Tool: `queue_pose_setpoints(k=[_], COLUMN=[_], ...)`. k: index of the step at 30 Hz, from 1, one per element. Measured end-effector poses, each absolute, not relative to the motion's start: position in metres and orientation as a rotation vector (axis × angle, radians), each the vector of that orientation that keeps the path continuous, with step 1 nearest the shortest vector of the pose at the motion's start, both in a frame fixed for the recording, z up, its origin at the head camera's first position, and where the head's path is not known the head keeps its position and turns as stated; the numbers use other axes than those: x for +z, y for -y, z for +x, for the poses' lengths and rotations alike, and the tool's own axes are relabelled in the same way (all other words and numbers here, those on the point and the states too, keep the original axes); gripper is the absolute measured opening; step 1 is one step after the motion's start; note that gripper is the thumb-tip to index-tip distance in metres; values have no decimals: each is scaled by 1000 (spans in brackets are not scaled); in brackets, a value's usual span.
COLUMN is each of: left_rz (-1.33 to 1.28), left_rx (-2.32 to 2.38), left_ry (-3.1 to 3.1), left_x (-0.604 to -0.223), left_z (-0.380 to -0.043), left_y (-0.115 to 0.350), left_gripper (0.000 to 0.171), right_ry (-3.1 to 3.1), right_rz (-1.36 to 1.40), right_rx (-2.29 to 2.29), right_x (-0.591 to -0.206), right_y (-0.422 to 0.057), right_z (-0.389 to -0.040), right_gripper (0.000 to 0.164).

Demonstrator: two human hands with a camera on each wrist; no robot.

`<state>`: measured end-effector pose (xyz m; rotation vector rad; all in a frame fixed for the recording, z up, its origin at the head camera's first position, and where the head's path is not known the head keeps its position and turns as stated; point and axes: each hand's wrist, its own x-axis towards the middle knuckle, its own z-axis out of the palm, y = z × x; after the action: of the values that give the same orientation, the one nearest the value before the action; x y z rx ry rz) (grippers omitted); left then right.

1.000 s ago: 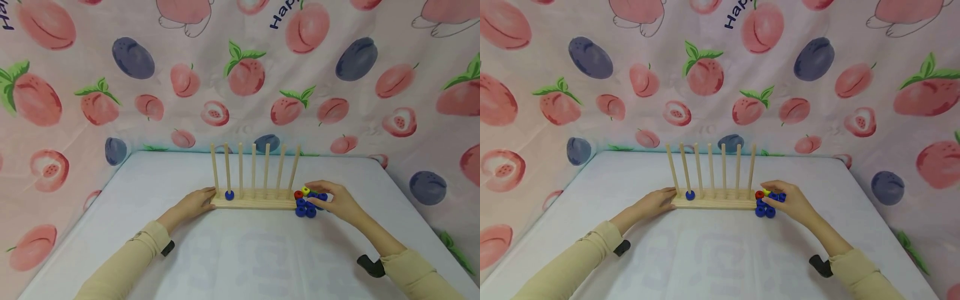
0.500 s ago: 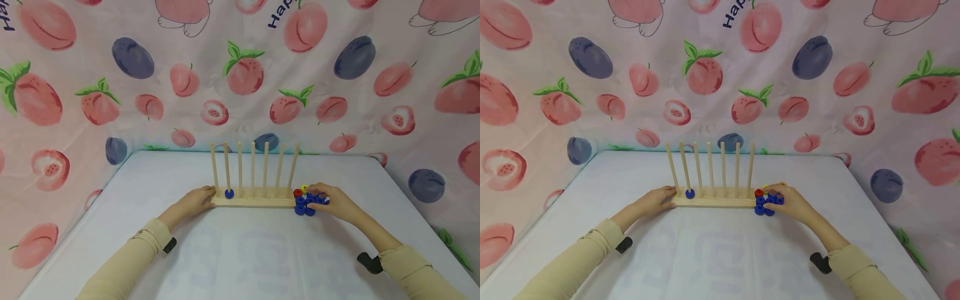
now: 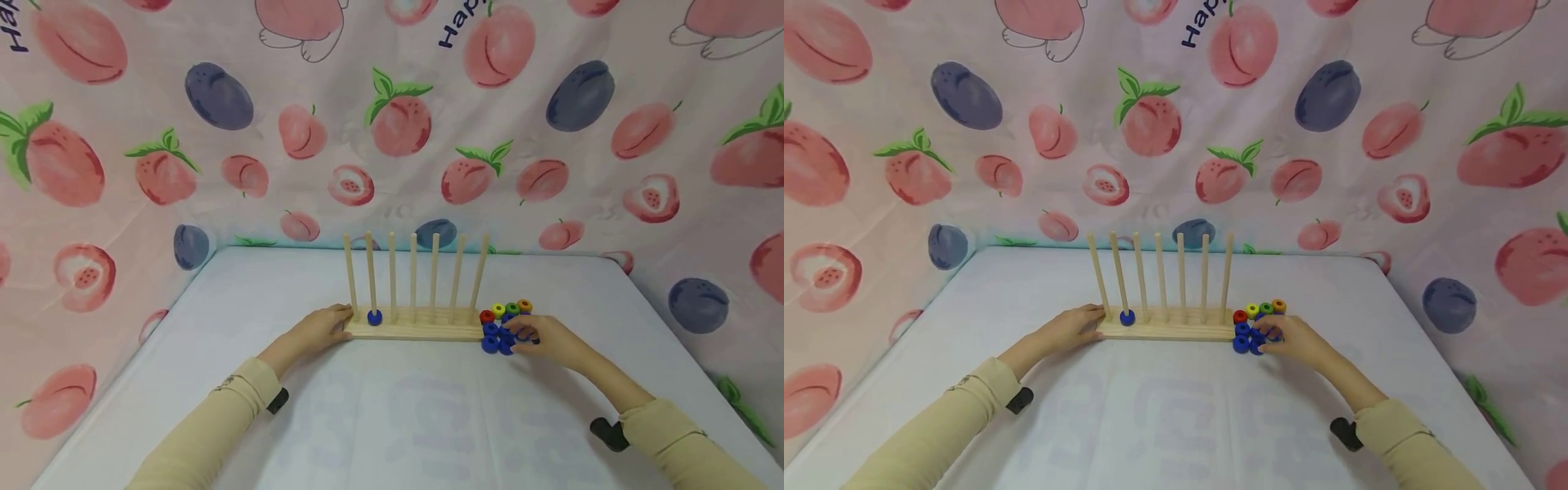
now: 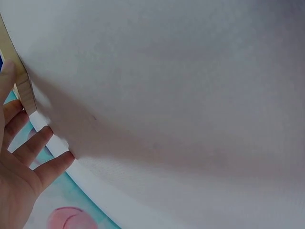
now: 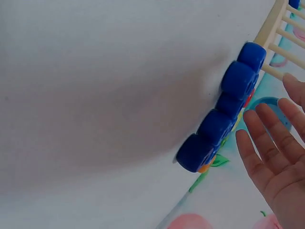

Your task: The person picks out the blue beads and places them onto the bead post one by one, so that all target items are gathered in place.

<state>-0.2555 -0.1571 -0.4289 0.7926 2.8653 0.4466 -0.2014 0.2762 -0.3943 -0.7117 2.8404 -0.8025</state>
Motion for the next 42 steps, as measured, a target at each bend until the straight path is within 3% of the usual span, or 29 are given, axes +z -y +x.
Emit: queue_pose_setpoints(k=[42], left_rz=[802], left_rx=[494], left_ry=[-2863], left_x=[-427], left_z=[-254], left_y=[157], left_gripper=[58], right_ry=[-2903], right_rz=[-600], right_rx=[-546], right_x=[-412], right_y=[-266], right_z=[-206], right_gripper=[20])
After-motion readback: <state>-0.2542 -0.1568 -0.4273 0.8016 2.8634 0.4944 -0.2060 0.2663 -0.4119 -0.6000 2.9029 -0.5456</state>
